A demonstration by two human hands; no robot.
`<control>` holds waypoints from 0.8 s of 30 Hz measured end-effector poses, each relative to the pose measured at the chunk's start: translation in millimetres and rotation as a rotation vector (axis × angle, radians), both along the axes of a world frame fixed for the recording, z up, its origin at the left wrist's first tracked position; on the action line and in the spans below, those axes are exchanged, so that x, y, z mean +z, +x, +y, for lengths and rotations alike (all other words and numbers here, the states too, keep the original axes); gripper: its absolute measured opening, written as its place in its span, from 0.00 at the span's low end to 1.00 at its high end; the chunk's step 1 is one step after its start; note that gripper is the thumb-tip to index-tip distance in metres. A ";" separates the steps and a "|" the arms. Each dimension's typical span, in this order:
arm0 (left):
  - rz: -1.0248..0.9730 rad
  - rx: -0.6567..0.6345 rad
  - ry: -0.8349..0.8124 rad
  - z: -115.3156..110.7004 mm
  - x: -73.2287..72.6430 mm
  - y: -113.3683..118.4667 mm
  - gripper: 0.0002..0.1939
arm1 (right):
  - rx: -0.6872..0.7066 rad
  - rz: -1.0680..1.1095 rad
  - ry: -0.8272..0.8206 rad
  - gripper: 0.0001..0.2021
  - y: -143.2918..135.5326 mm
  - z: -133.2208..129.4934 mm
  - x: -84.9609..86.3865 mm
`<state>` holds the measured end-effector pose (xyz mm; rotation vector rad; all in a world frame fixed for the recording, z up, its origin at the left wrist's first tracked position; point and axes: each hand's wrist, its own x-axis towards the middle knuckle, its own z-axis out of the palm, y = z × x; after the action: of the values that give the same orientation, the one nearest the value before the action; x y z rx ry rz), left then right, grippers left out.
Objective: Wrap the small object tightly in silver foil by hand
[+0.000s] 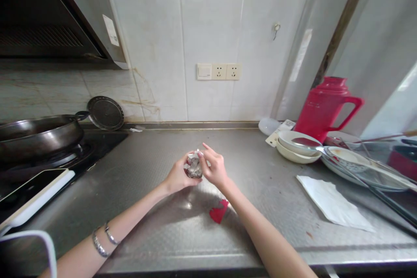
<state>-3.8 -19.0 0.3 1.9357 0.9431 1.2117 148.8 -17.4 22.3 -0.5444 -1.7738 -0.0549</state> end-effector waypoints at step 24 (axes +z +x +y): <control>-0.071 0.001 -0.007 -0.8 11.1 0.8 0.32 | 0.080 -0.108 0.030 0.17 1.5 0.1 -10.7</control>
<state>-3.0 -19.9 11.4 1.8741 0.9104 1.2678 150.3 -17.3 11.6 -0.4556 -1.8951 -0.0557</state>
